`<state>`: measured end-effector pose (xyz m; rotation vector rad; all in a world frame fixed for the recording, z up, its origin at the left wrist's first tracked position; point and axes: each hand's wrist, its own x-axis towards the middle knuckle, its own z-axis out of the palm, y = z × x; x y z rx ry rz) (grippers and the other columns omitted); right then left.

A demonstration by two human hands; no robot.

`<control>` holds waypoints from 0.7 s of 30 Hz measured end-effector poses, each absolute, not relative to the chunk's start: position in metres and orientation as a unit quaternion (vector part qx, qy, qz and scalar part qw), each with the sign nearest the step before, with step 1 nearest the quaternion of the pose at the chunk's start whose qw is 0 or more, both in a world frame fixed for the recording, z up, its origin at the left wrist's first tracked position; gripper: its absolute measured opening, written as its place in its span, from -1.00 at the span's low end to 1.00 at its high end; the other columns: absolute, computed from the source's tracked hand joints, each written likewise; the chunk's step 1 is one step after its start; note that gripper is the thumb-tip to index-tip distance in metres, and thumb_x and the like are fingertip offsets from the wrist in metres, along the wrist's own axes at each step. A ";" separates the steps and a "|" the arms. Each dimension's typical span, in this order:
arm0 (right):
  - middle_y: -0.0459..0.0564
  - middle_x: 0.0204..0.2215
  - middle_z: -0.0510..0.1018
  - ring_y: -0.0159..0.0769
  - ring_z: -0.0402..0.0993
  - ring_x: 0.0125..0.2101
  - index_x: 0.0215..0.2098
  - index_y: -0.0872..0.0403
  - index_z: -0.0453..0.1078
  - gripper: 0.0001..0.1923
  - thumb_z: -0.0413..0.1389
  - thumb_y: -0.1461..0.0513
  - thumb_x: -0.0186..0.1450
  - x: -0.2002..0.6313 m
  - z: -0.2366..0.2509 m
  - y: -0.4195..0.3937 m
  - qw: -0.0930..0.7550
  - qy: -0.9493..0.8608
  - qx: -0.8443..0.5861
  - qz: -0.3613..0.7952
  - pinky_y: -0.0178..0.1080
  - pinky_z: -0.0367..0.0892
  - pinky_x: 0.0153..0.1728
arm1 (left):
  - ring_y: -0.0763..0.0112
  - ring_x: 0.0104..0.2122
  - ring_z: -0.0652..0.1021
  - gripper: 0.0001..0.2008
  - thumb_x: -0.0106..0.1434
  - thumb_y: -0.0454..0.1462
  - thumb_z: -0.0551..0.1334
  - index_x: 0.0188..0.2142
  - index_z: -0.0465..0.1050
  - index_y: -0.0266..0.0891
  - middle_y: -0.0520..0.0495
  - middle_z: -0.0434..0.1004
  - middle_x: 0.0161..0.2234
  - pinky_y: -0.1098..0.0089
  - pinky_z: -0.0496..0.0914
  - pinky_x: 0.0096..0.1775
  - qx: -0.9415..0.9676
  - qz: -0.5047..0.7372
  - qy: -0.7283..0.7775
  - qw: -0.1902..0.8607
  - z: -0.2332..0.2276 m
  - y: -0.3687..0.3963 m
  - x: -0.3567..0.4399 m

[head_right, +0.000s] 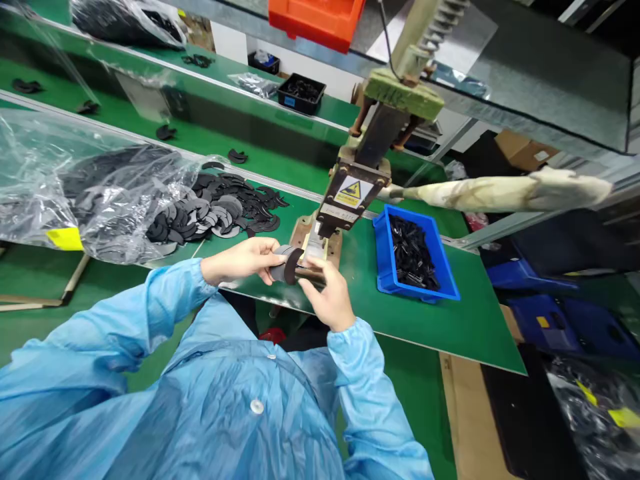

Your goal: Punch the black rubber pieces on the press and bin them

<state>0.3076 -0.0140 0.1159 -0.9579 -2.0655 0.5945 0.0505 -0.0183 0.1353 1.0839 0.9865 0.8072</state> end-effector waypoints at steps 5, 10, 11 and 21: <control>-0.03 -0.26 0.70 -0.28 0.66 -0.24 -0.14 -0.01 0.52 -0.85 0.19 0.10 0.45 0.297 0.112 -0.025 0.382 -0.813 -0.381 0.216 -0.17 0.58 -0.13 | 0.44 -0.51 0.59 -0.45 0.20 0.16 0.48 -0.32 0.34 -0.21 0.04 0.52 -0.45 0.40 0.55 -0.42 0.507 0.352 0.442 0.651 0.129 -0.030 0.058; 0.01 -0.27 0.69 -0.23 0.62 -0.25 -0.13 -0.01 0.49 -0.86 0.18 0.12 0.44 0.305 0.109 -0.027 0.379 -0.823 -0.384 0.178 -0.14 0.52 -0.18 | 0.38 -0.30 0.51 -0.66 0.30 0.02 0.44 -0.23 0.49 -0.17 -0.04 0.51 -0.27 0.40 0.44 -0.23 0.646 0.419 0.519 0.371 0.142 -0.041 0.067; 0.01 -0.26 0.69 -0.23 0.61 -0.25 -0.13 -0.01 0.49 -0.87 0.18 0.13 0.44 0.306 0.108 -0.028 0.378 -0.827 -0.381 0.171 -0.13 0.51 -0.19 | 0.37 -0.29 0.48 -0.69 0.31 -0.01 0.42 -0.29 0.50 -0.17 -0.04 0.50 -0.29 0.39 0.41 -0.21 0.679 0.408 0.513 0.330 0.145 -0.042 0.070; 0.04 -0.21 0.69 -0.18 0.64 -0.20 -0.08 -0.03 0.48 -0.88 0.15 0.19 0.44 0.308 0.100 -0.037 0.405 -0.831 -0.350 0.153 -0.07 0.53 -0.14 | 0.53 -0.54 0.17 -0.43 0.32 0.15 0.33 -0.55 0.24 -0.20 0.13 0.12 -0.57 0.42 0.02 -0.47 0.592 0.337 0.486 0.547 0.121 -0.032 0.091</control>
